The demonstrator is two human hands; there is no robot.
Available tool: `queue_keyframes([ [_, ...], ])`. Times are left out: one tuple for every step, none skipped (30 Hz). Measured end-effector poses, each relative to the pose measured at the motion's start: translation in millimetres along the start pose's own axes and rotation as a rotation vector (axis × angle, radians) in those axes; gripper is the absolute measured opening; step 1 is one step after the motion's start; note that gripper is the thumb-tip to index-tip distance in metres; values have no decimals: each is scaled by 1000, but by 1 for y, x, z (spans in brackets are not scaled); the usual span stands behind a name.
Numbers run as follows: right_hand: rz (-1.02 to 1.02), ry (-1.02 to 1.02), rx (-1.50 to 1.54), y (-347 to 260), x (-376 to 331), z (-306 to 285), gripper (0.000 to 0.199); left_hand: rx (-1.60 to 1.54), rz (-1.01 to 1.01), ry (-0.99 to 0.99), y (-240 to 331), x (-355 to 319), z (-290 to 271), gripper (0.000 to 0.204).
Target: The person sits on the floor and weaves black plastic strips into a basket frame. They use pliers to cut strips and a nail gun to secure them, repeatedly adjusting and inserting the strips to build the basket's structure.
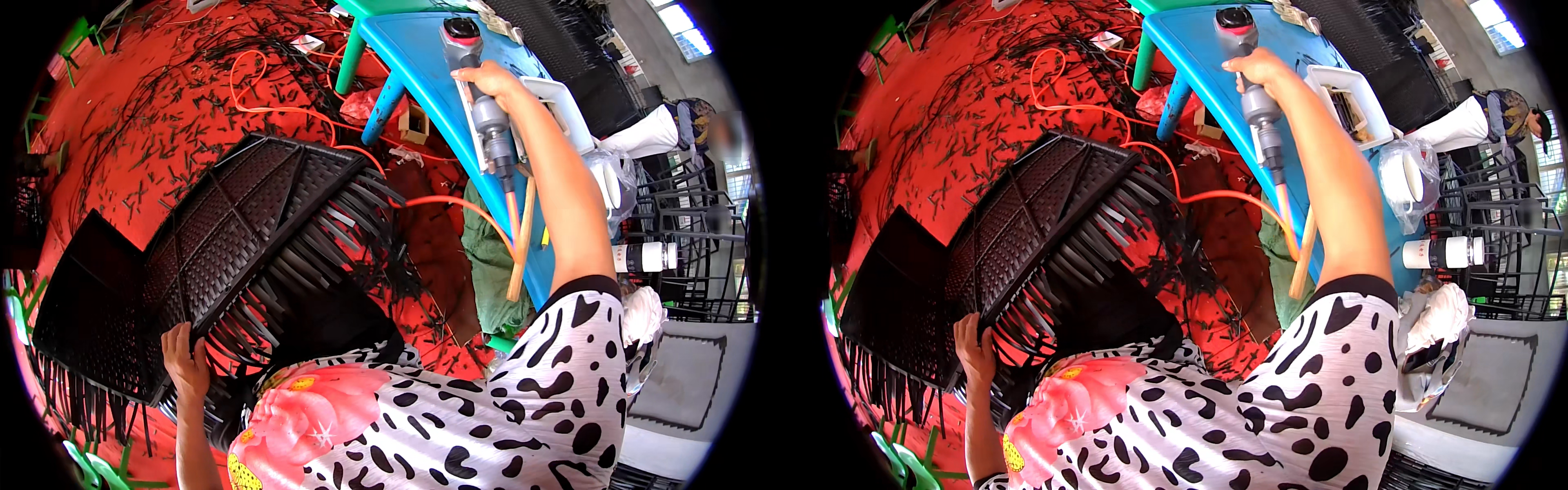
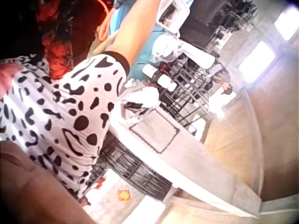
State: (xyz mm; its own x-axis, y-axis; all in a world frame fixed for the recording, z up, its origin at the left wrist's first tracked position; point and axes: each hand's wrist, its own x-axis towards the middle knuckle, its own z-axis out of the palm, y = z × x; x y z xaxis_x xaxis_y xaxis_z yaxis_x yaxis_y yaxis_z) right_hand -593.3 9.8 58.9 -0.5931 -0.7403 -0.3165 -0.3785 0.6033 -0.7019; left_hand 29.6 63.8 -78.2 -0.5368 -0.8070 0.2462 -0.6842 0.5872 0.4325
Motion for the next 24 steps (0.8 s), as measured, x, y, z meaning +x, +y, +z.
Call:
queue_keyframes([
  [-25, 8, -125, -3, 9, -5, 32, -18, -8, -11, 3, 3, -2, 34],
  [-53, 16, -251, -5, 16, -7, 35, -16, -14, -12, 5, 3, -3, 34],
  [-4, 52, -435, -7, 24, -1, 38, -13, -21, -12, 5, 1, -4, 34],
  [39, 89, -610, -14, 31, 10, 41, 0, -30, -9, 6, 0, -7, 35],
  [120, 109, -706, -17, 24, 12, 49, -18, -16, -6, 4, 3, -2, 35],
  [103, 254, -774, 15, 43, 11, 55, -39, -9, -11, 4, 8, 3, 36],
  [128, 312, -779, 17, 38, 19, 59, -40, -14, -18, 4, 9, 4, 36],
  [150, 366, -780, 20, 30, 32, 63, -34, -21, -27, 6, 8, 1, 36],
  [157, 372, -749, 21, 31, 40, 62, -23, -22, -21, 5, 6, 1, 34],
  [142, 385, -763, 21, 34, 44, 63, -14, -15, -15, 4, 4, 1, 34],
  [131, 400, -778, 21, 37, 47, 63, -7, -5, -12, 3, 2, 1, 33],
  [125, 417, -795, 23, 40, 45, 64, -2, 10, -9, 2, 2, 2, 33],
  [25, 412, -783, 22, 43, 41, 64, 0, 7, -11, 3, 3, 1, 31],
  [-29, 420, -802, 26, 40, 36, 63, 4, 12, -13, 3, 2, 1, 31],
  [-80, 429, -820, 30, 35, 31, 63, 7, 20, -16, 2, 2, 2, 31],
  [-136, 437, -837, 34, 29, 26, 62, 12, 24, -16, 2, 2, 1, 31],
  [-161, 465, -794, 44, 19, 14, 60, 21, 32, -11, 1, 2, 1, 31],
  [-364, 570, -759, 92, 26, -13, 54, 20, 48, -12, 2, 4, 3, 31],
  [-385, 590, -573, 112, 7, -30, 44, 29, 50, -10, 2, 2, 2, 31],
  [-446, 719, -537, 135, -19, -52, 32, 29, 59, -7, 0, 1, 4, 31],
  [-509, 832, -604, 171, -38, -82, 26, 27, 68, 0, -2, 1, 7, 31],
  [-409, 873, -599, 194, -68, -101, 24, 31, 71, 7, -4, 0, 7, 31],
  [-22, 815, -781, 210, -98, -117, 37, 36, 70, 12, -4, -1, 7, 30],
  [231, 818, -871, 240, -122, -131, 64, 26, 67, 13, -3, -1, 8, 31],
])
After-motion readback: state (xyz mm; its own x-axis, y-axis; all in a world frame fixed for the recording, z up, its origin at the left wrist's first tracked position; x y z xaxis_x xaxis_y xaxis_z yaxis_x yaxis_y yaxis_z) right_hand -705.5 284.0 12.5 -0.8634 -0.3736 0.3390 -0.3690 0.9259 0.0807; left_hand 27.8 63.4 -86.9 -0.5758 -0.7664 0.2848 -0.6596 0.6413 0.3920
